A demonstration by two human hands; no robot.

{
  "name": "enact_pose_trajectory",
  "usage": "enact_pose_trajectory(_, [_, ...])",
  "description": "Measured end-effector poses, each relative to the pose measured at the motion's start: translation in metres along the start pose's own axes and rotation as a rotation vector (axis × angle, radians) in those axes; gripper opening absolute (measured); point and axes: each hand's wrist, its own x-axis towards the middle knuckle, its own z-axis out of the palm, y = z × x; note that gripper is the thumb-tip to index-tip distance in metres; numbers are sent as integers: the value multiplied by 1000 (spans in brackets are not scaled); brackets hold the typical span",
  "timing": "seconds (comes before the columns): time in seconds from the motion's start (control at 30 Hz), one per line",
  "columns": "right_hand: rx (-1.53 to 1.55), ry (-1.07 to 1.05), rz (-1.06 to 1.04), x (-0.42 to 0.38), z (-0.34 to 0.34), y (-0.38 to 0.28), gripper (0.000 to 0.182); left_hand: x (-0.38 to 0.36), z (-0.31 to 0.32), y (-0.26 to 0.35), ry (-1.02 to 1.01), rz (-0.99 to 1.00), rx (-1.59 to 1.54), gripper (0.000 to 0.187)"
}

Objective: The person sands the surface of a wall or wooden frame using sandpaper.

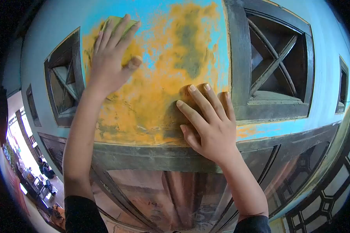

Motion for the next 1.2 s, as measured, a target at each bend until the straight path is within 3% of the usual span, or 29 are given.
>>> enact_pose_trajectory(0.13, [24, 41, 3, -4, 0, 1, 48, -38, -20, 67, -250, 195, -165, 89])
enact_pose_trajectory(0.23, [8, 56, 20, -6, 3, 3, 43, -55, -27, 71, -328, 352, -134, 93])
enact_pose_trajectory(0.27, [17, 65, 21, -6, 3, 3, 39, -47, -26, 57, -340, 308, -150, 85])
enact_pose_trajectory(0.4, [5, 65, 16, -6, 5, 5, 40, -9, -7, -37, -40, 6, 33, 77])
enact_pose_trajectory(0.5, [1, 71, 19, -6, 4, 0, 40, -21, -1, -36, 32, -21, -15, 79])
enact_pose_trajectory(0.6, [-3, 53, 24, -5, 2, -3, 41, -61, -24, 42, -235, 180, -83, 83])
enact_pose_trajectory(0.7, [-17, 50, 39, -3, 3, -3, 41, -63, -28, 42, -370, 413, -104, 88])
enact_pose_trajectory(0.87, [-45, 59, 34, -5, 8, -4, 42, 23, 11, -75, 58, 81, 16, 66])
enact_pose_trajectory(0.97, [-57, 60, 36, -4, 9, -7, 41, 29, 14, -48, 141, 19, 23, 64])
enact_pose_trajectory(1.0, [-58, 59, 35, -3, 8, -7, 41, 24, 2, -21, 35, 24, 82, 67])
enact_pose_trajectory(1.1, [-50, 60, 6, 14, 0, 0, 40, 9, -10, 15, -65, 232, -136, 69])
enact_pose_trajectory(1.13, [-50, 58, -14, 26, -4, 7, 39, 12, -13, 2, -91, 295, -128, 69])
enact_pose_trajectory(1.2, [-2, 134, -46, 59, -8, 21, 39, 29, 2, -57, 3, 212, -24, 69])
